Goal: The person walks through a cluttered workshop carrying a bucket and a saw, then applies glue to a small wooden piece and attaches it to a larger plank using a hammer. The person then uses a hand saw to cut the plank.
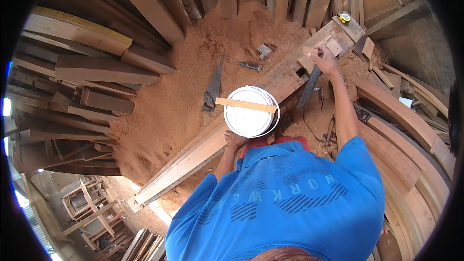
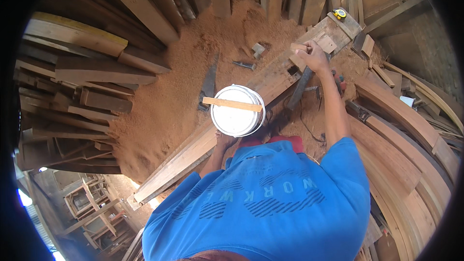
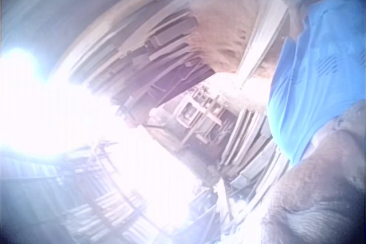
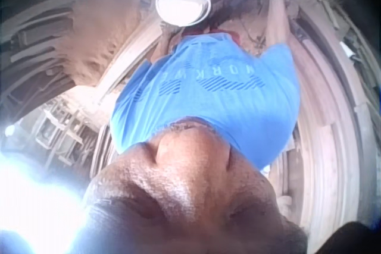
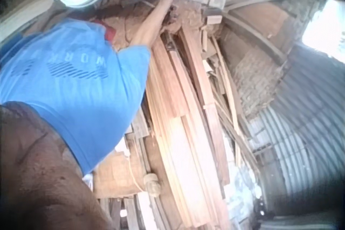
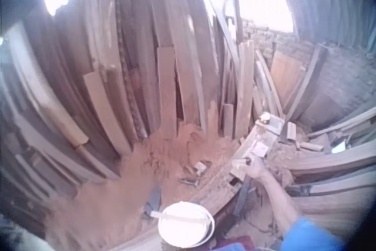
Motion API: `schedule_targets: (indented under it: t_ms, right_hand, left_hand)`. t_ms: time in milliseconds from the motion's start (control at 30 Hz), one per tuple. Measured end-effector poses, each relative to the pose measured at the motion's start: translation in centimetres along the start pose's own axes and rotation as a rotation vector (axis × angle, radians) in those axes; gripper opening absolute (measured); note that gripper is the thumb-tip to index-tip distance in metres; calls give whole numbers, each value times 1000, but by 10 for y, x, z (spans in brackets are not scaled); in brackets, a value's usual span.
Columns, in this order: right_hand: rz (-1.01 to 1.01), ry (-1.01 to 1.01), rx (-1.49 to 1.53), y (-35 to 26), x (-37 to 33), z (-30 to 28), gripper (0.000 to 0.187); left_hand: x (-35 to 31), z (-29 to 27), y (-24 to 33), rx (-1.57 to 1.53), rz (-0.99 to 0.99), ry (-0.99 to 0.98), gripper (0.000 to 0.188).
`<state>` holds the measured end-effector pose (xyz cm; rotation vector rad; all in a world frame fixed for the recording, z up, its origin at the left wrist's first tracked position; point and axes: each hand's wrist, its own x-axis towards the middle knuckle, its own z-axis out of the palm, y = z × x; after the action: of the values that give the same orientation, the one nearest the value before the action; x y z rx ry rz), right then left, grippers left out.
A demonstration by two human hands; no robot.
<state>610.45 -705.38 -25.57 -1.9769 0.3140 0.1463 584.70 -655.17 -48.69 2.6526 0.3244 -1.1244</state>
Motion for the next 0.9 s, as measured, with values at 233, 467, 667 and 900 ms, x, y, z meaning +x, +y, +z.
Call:
schedule_targets:
  t_ms: [233,467,667,900]
  right_hand:
    - [49,-281,862,-56,-95,39,46]
    - [-138,-533,844,-151,-168,90,60]
    - [-255,-845,560,-208,-236,191,61]
    - [-195,-815,-9,-235,-267,247,60]
  left_hand:
    - [-70,-97,41,-210,182,-38,79]
    - [-138,-199,-2,-824,101,117,49]
    - [-216,-264,57,-1466,1032,-24,90]
    - [-209,-239,22,-1763,901,39,59]
